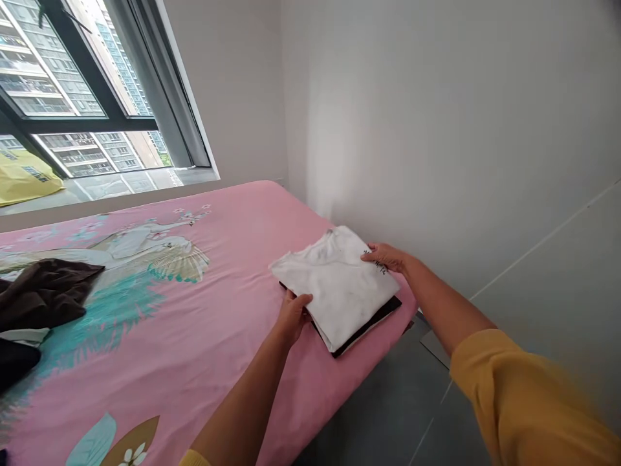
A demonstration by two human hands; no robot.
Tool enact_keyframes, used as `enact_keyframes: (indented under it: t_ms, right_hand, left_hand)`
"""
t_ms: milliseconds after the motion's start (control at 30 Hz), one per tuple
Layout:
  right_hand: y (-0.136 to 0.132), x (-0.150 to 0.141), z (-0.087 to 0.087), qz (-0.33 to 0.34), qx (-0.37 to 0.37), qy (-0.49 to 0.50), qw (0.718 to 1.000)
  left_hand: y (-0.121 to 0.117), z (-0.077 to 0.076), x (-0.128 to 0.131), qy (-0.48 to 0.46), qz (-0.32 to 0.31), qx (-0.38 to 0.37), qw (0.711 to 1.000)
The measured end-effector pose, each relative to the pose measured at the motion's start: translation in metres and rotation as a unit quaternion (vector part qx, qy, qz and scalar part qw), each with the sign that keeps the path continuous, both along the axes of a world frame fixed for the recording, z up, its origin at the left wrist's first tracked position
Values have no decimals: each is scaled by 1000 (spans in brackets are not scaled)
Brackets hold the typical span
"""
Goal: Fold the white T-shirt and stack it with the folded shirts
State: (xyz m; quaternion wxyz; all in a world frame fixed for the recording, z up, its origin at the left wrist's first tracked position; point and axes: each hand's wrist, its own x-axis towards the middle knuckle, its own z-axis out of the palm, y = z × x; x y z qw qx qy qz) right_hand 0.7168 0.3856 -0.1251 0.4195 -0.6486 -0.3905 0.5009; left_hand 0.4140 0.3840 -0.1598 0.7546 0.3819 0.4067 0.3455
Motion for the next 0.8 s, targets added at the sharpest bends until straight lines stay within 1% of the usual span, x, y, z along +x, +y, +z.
enact_keyframes:
  t_ms: [67, 133, 167, 233, 300, 367, 433, 500, 600, 700, 800]
  right_hand:
    - [1, 3, -35, -20, -47, -34, 998]
    - [-2, 4, -65, -32, -61, -51, 996]
    - [-4, 5, -75, -37, -60, -57, 996]
    - [-9, 9, -89, -43, -55, -72, 995]
    - [-12, 14, -92, -37, -58, -91, 993]
    - [-15, 19, -90, -26, -62, -117, 991]
    - [-17, 22, -87, -25, -54, -151, 987]
    - [-19, 24, -85, -37, -39, -186, 981]
    - [-24, 25, -86, -55, -28, -229, 971]
    - [-31, 25, -90, -63, -40, -273, 959]
    - [-40, 23, -93, -65, -52, -323, 943]
  left_hand:
    - [0, -23, 4, 30, -4, -42, 999]
    - [-1, -40, 1, 20, -1, -60, 998]
    - [-2, -45, -1, 5, -1, -60, 998]
    - [-2, -50, -4, -18, -7, -59, 998]
    - [1, -50, -6, -19, -8, -56, 998]
    - [8, -47, -4, -9, 10, -52, 999]
    - [15, -41, -1, 2, 46, -39, 998]
    - [22, -33, 3, -6, 80, -9, 997]
    - [27, -23, 7, -16, 88, 20, 996]
    - [19, -25, 9, 13, 68, -10, 998]
    - [-5, -34, 11, 55, 46, -38, 997]
